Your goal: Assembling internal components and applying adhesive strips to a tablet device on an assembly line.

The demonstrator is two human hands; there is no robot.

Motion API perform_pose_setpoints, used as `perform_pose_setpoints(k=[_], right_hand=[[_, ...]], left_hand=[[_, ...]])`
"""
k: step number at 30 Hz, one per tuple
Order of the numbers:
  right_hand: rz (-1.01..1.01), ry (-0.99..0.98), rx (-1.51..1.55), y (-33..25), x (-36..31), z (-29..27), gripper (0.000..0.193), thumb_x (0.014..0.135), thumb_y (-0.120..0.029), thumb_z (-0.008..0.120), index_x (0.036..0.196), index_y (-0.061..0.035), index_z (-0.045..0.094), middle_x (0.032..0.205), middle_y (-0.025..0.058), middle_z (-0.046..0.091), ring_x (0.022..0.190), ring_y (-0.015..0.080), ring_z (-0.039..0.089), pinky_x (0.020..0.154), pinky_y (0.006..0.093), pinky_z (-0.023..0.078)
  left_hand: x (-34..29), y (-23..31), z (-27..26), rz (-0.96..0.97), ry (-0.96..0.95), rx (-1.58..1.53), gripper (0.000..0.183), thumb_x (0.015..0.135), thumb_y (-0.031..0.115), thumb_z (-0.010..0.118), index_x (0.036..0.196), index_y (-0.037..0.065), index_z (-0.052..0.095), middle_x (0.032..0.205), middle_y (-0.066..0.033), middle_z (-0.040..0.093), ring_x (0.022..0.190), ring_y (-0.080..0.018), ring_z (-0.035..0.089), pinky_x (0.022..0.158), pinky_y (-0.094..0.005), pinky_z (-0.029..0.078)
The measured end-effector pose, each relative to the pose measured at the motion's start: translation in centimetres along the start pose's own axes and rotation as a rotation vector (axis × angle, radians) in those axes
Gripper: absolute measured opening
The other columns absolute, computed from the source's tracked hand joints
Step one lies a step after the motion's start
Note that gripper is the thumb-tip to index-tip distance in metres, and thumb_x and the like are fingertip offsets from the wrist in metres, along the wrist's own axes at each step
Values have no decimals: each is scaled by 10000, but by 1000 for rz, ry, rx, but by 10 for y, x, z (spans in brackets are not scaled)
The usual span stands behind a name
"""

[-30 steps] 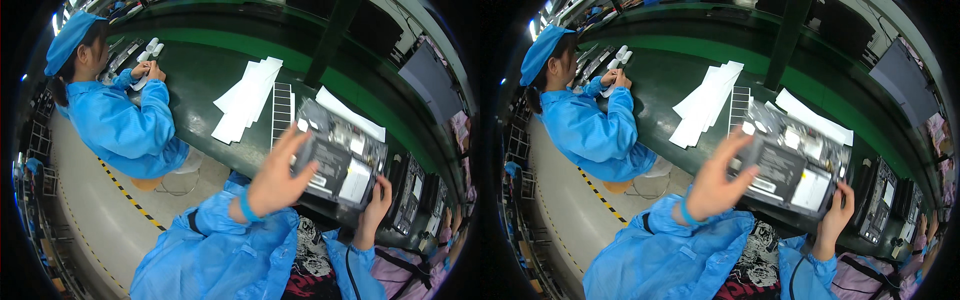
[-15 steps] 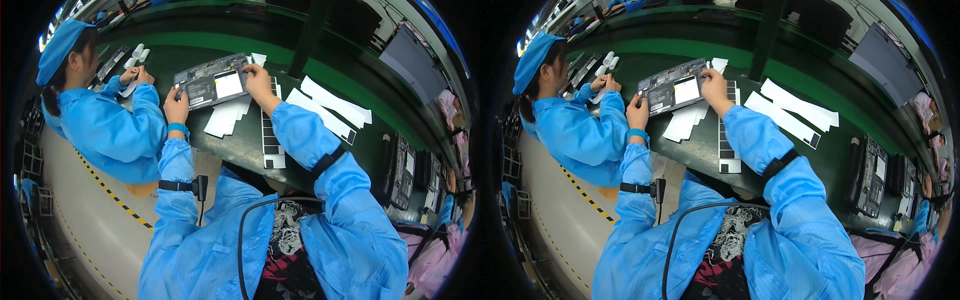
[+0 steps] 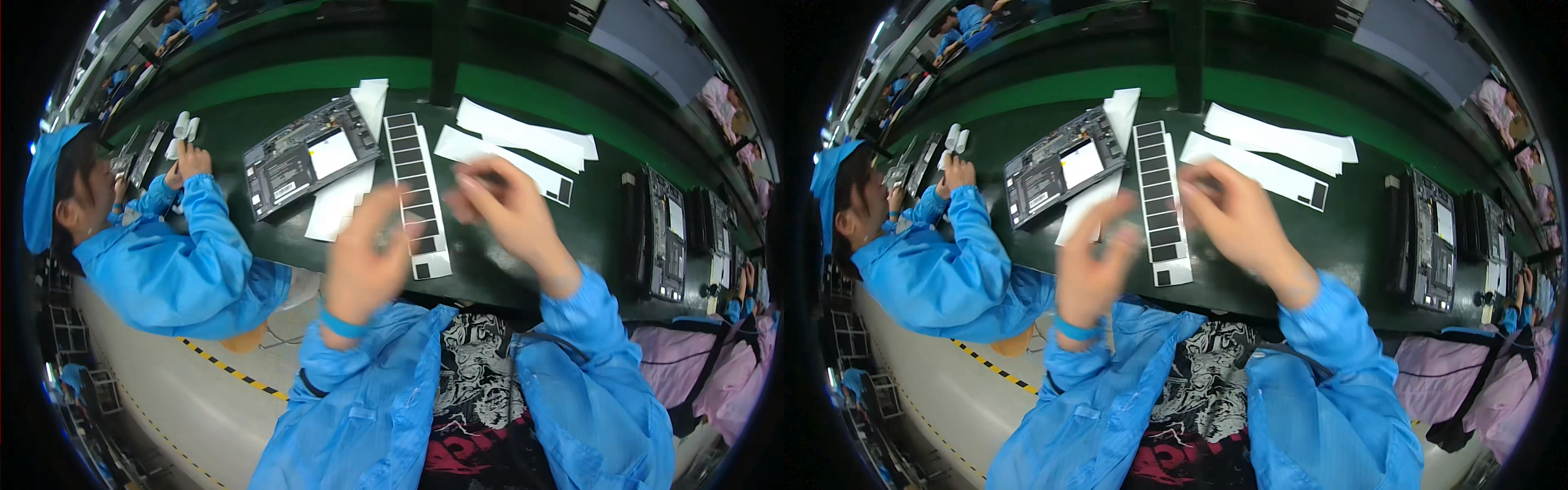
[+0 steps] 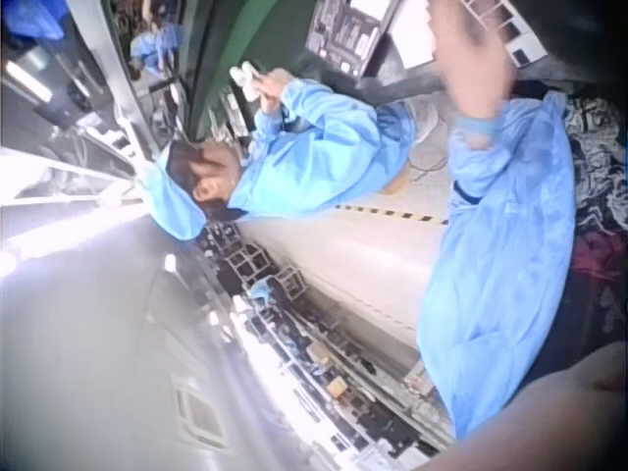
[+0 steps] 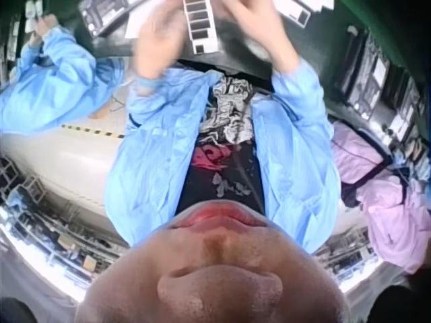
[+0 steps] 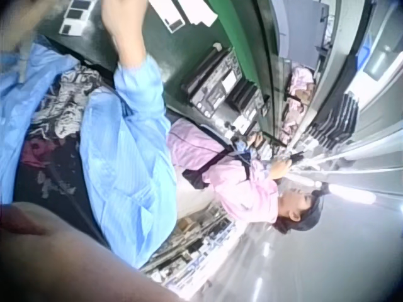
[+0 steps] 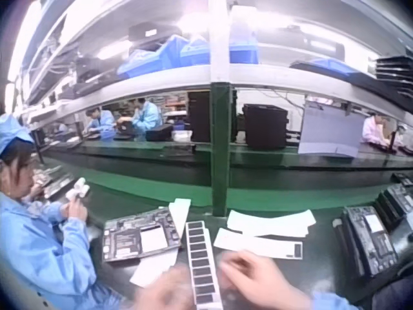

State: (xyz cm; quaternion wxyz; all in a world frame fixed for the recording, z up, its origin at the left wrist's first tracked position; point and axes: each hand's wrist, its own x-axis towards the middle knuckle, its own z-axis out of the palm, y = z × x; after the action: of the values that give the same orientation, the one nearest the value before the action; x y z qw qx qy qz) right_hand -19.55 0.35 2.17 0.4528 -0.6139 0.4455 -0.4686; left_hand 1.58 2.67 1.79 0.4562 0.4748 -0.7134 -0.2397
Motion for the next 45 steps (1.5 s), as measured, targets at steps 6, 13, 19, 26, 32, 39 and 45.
perform_pose_setpoints(k=[6,13,19,26,32,39,45], right_hand=[[-34,460,20,16,-175,-108,403,1051,-301,411,1102,58,586,744,141,677,660,159,645,618,262,508],[-153,737,-227,-30,-282,-183,364,1000,-312,523,1136,23,568,1044,192,698,994,227,661,820,310,485],[37,1028,-456,11,-290,-305,287,944,-151,605,1185,-1,561,1185,121,651,1117,197,603,966,301,428],[245,1206,-472,69,-274,-336,187,884,0,600,1070,0,601,990,110,699,898,161,660,787,266,493],[72,1376,-323,66,-265,-333,116,854,63,592,959,21,618,973,120,708,867,115,639,769,216,475],[-362,1479,8,-8,-227,-232,160,851,88,591,996,23,594,1039,146,671,929,129,616,795,219,460],[-488,1240,-79,-12,-203,-115,231,874,34,612,1075,-9,505,1117,133,557,986,153,534,888,268,413]], left_hand=[[-7,5,123,255,-421,340,570,793,272,740,1276,43,543,1371,-199,494,1240,-409,481,1025,-490,404],[-12,43,130,310,-460,637,668,853,297,692,1392,-4,437,1427,-278,410,1312,-468,385,1087,-504,330],[-8,168,269,401,-792,-298,644,895,266,644,1385,-76,401,1383,-280,461,1295,-403,453,1079,-409,375],[-58,182,364,244,-616,-155,825,878,279,651,1457,-106,206,1443,-348,340,1362,-526,285,1134,-534,238],[-69,194,374,61,-428,-397,757,934,268,604,1467,-87,201,1451,-322,352,1369,-458,331,1128,-479,277],[-34,170,322,-167,-273,-1077,690,905,54,642,1478,-8,262,1268,-188,578,1103,-204,592,958,-334,468],[23,99,182,-416,-333,-1389,513,874,23,590,1363,-55,457,1220,-203,611,1074,-253,628,954,-361,499]])
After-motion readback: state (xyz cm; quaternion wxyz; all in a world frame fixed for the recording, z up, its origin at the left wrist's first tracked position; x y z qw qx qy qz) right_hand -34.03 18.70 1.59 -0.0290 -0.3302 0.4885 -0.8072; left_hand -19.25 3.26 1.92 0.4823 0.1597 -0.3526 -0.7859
